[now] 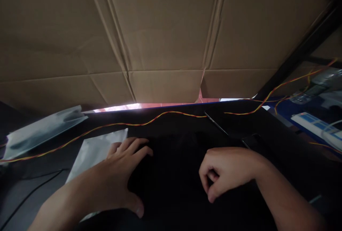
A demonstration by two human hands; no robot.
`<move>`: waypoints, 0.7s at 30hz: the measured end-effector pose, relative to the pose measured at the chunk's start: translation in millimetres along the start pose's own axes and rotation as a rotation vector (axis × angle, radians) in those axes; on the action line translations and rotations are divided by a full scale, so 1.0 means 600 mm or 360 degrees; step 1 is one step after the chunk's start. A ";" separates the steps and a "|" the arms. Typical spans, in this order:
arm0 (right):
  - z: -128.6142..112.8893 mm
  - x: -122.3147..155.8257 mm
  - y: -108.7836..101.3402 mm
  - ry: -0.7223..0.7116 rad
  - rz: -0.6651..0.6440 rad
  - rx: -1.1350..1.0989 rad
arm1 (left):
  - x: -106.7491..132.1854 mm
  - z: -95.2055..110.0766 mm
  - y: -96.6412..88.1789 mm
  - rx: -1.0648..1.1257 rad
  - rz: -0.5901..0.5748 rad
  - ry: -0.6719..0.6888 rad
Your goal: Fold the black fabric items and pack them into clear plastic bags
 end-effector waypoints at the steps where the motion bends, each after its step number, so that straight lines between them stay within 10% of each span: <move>1: 0.000 0.000 -0.003 -0.0027 0.0107 -0.0015 | 0.001 -0.003 0.000 0.0002 0.0010 0.0016; 5: 0.008 -0.004 -0.016 -0.0197 0.0845 0.0310 | -0.011 -0.014 -0.009 0.0048 0.0078 0.0063; 11: 0.043 -0.020 -0.021 -0.0179 0.1020 0.0468 | -0.051 -0.026 -0.009 -0.0081 0.0233 0.0094; 16: 0.043 -0.036 -0.021 0.0011 0.1973 0.0723 | -0.058 0.006 -0.013 -0.0265 0.1044 -0.0134; 18: 0.033 -0.039 -0.017 -0.0073 0.1929 0.0783 | -0.054 0.020 -0.018 -0.0148 0.1101 -0.0005; 21: 0.013 -0.040 -0.006 -0.0377 0.1290 0.0657 | -0.049 0.033 -0.022 0.0127 0.0444 0.0313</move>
Point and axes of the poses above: each hand's wrist, its own x-axis away from the middle knuckle, its own y-axis out of the palm, z = x × y, the point moved 1 cm from there along -x, towards the middle knuckle, and after that the axes turned 14 degrees about -y, right-handed, at the moved point
